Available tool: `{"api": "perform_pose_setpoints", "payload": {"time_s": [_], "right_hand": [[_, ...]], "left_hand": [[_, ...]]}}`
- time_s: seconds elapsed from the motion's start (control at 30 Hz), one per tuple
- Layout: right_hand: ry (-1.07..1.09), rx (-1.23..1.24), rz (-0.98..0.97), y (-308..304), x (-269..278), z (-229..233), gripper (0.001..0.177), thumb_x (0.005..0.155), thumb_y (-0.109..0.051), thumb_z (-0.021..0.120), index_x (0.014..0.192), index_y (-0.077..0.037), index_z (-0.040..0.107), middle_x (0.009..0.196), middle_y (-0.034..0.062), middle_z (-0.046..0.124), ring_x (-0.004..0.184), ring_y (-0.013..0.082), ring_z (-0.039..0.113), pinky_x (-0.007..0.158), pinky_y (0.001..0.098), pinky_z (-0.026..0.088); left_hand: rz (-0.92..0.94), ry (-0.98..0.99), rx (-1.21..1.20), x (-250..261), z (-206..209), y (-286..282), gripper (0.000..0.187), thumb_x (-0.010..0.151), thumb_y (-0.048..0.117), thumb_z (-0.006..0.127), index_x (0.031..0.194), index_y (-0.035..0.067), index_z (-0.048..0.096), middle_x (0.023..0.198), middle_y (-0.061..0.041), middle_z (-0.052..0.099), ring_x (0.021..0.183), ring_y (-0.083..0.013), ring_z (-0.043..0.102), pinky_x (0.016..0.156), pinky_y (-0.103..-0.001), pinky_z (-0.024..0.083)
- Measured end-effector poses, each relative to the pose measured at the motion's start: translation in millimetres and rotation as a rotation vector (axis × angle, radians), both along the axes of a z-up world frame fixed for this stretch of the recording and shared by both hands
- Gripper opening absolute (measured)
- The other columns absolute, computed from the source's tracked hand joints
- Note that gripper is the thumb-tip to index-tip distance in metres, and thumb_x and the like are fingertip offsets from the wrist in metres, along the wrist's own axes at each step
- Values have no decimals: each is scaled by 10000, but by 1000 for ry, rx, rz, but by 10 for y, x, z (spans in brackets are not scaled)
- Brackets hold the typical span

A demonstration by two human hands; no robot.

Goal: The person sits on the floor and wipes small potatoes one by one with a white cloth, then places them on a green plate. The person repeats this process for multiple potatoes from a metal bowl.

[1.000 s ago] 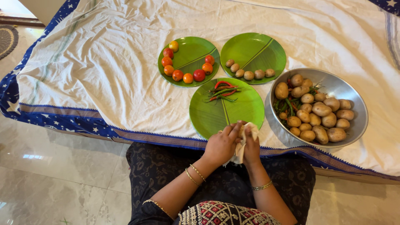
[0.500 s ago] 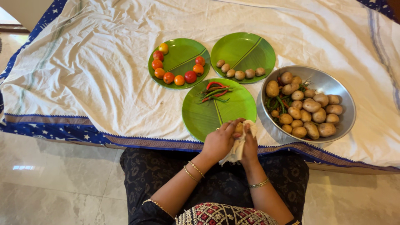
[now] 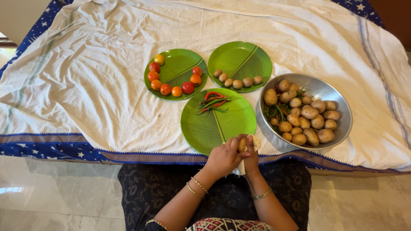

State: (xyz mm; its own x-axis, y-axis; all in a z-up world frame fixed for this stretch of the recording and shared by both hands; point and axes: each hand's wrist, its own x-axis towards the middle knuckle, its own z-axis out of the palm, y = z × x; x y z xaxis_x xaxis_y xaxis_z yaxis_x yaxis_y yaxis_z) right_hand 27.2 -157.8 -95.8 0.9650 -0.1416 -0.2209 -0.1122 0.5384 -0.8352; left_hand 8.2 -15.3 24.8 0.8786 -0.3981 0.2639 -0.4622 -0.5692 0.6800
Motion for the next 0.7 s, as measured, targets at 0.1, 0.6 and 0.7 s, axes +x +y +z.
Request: {"api": "perform_pose_setpoints", "payload": {"time_s": [0.1,0.6,0.7], "right_hand": [[-39,28,-41,12,-19,113,499,1005,-556,523,1084,-70,601,928,29,617,804,120,604,680,267,503],[-215,404,399,39,-86,375,750,1041,-671,364,1396,-39,556,625,-22,542,483,70,463,471,224,370],[-165,373,396,28,-81,248,770,1025,-695,359,1375,-35,547,643,-17,539,513,76,481,488,219,384]], "left_hand": [[2,2,-61,-13,0,-25,532,970,388,616,1412,118,496,1160,-156,701,900,-398,698,730,-470,555],[26,496,-399,-14,31,116,421,1027,210,523,1445,210,571,815,-130,728,732,-254,737,720,-356,585],[140,324,-334,-23,-30,87,365,1016,228,567,1367,186,657,846,-105,739,733,-217,745,700,-347,587]]}}
